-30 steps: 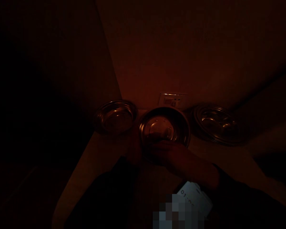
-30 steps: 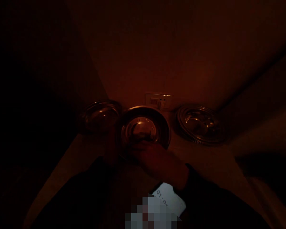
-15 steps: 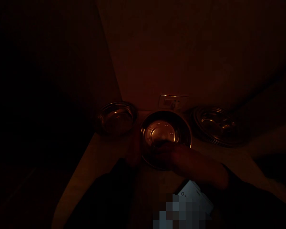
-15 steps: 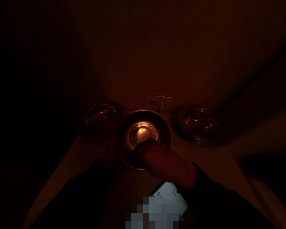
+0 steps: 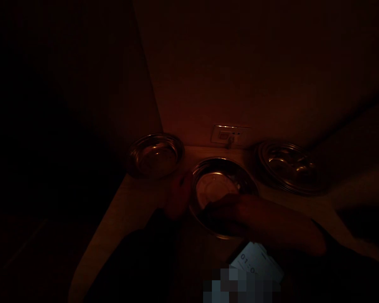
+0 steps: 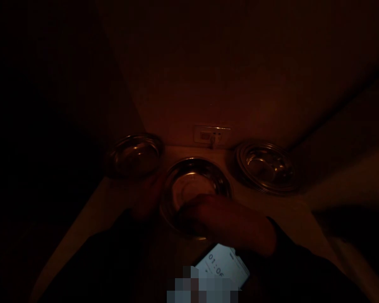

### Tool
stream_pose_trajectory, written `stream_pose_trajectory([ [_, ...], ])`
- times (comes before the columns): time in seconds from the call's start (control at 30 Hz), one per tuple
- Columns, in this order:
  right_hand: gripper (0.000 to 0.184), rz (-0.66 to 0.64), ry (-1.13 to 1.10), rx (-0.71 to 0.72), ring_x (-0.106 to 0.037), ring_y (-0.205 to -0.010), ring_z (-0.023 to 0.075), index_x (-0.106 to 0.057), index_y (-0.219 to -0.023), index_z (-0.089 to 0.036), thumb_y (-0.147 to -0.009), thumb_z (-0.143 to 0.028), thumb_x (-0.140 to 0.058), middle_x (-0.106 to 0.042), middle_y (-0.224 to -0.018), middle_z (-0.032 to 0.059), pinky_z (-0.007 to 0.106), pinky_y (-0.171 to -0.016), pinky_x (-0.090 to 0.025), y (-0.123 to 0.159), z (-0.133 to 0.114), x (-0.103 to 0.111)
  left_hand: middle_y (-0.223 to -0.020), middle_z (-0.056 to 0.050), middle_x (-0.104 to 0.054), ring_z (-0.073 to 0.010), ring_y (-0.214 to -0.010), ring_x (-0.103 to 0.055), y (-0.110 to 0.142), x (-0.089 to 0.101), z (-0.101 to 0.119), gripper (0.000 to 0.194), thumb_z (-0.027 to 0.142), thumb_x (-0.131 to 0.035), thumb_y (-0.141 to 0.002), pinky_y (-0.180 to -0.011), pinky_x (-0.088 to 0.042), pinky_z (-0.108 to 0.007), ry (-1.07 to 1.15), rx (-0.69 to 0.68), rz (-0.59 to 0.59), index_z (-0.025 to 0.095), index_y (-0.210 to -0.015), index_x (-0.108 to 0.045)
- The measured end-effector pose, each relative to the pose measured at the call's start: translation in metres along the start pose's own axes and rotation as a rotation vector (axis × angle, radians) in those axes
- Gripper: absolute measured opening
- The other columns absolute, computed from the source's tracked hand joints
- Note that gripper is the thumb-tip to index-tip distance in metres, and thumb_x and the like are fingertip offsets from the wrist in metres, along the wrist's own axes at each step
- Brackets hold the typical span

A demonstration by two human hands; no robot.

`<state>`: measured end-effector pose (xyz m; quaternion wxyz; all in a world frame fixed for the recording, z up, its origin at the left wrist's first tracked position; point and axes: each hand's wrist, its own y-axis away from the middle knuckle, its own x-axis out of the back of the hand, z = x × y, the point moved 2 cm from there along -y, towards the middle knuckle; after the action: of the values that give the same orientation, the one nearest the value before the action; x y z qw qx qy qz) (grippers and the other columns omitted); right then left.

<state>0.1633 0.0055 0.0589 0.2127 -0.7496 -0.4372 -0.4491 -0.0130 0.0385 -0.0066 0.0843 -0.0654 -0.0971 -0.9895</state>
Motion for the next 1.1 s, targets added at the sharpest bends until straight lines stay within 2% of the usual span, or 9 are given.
stream_pose_trajectory([
  [0.1,0.031,0.005,0.044,-0.002,-0.063,-0.103,0.0176,-0.065,-0.116,-0.022,-0.09,-0.013,-0.051,-0.067,-0.116,0.006,0.027,-0.088,-0.048,0.002,0.011,0.0,-0.103,-0.006,-0.072,-0.0244,-0.099,-0.063,-0.003,-0.001,-0.001,0.03,0.037,-0.055,-0.079,-0.091,-0.046,-0.036,0.09,-0.038,-0.023,0.019,-0.097,-0.071],
  [0.27,0.034,0.152,0.223,-0.082,-0.059,-0.111,0.0228,-0.061,-0.12,-0.021,-0.088,-0.014,-0.052,-0.061,-0.125,0.0101,0.036,-0.094,-0.049,0.002,0.031,0.0,-0.104,-0.005,-0.072,-0.022,-0.1,-0.065,-0.001,-0.004,0.004,0.029,0.029,-0.05,-0.081,-0.091,-0.048,-0.034,0.18,-0.057,-0.065,0.018,-0.097,-0.072],
  [0.4,0.035,0.171,0.274,-0.097,-0.058,-0.112,0.0243,-0.058,-0.125,-0.018,-0.09,-0.02,-0.052,-0.058,-0.129,0.0124,0.039,-0.094,-0.049,-0.001,0.034,-0.003,-0.109,-0.006,-0.071,-0.0225,-0.101,-0.063,-0.002,-0.005,-0.002,0.032,0.031,-0.051,-0.081,-0.092,-0.047,-0.035,0.201,-0.022,-0.059,0.017,-0.103,-0.07],
  [0.53,0.058,0.171,0.299,-0.116,-0.052,-0.12,0.0292,-0.042,-0.14,-0.018,-0.088,-0.037,-0.058,-0.051,-0.137,0.0145,0.046,-0.097,-0.047,0.004,0.035,-0.003,-0.111,-0.008,-0.07,-0.0241,-0.105,-0.062,-0.003,-0.006,-0.004,0.035,0.032,-0.048,-0.082,-0.095,-0.045,-0.037,0.208,-0.025,-0.088,0.015,-0.105,-0.068],
  [0.63,0.07,0.17,0.332,-0.169,-0.053,-0.119,0.0308,-0.034,-0.145,-0.019,-0.083,-0.034,-0.063,-0.048,-0.14,0.0155,0.047,-0.094,-0.049,0.01,0.038,-0.003,-0.113,-0.009,-0.069,-0.0239,-0.106,-0.061,-0.001,-0.005,0.0,0.036,0.031,-0.047,-0.081,-0.097,-0.044,-0.037,0.166,-0.019,-0.069,0.013,-0.105,-0.068],
  [0.7,0.068,0.137,0.332,-0.197,-0.058,-0.114,0.0301,-0.036,-0.143,-0.018,-0.081,-0.027,-0.063,-0.053,-0.136,0.0158,0.045,-0.091,-0.05,0.011,0.039,-0.004,-0.111,-0.009,-0.07,-0.0233,-0.105,-0.062,0.0,-0.004,0.002,0.036,0.031,-0.047,-0.082,-0.096,-0.045,-0.036,0.132,-0.006,-0.045,0.013,-0.104,-0.068],
  [0.83,0.046,0.134,0.308,-0.203,-0.063,-0.105,0.026,-0.05,-0.131,-0.017,-0.085,-0.014,-0.051,-0.063,-0.121,0.013,0.041,-0.089,-0.051,0.005,0.038,-0.003,-0.112,-0.007,-0.069,-0.0228,-0.107,-0.061,0.0,-0.004,0.002,0.035,0.032,-0.046,-0.084,-0.098,-0.043,-0.036,0.088,-0.013,-0.048,0.015,-0.105,-0.068],
  [0.97,0.036,0.23,0.192,-0.135,-0.059,-0.111,0.0225,-0.056,-0.122,-0.018,-0.088,-0.014,-0.045,-0.062,-0.122,0.011,0.037,-0.095,-0.048,0.0,0.031,0.006,-0.108,-0.005,-0.071,-0.0216,-0.103,-0.063,0.0,-0.005,0.0,0.034,0.031,-0.046,-0.084,-0.094,-0.046,-0.034,0.152,-0.013,-0.062,0.016,-0.104,-0.069],
  [1.1,0.035,0.15,-0.014,-0.114,-0.059,-0.111,0.0184,-0.056,-0.123,-0.024,-0.088,-0.019,-0.051,-0.063,-0.122,0.004,0.033,-0.097,-0.045,0.001,0.027,0.011,-0.102,-0.005,-0.072,-0.0206,-0.099,-0.065,0.001,-0.005,0.002,0.032,0.029,-0.046,-0.084,-0.09,-0.048,-0.033,0.17,-0.011,-0.061,0.015,-0.1,-0.07],
])
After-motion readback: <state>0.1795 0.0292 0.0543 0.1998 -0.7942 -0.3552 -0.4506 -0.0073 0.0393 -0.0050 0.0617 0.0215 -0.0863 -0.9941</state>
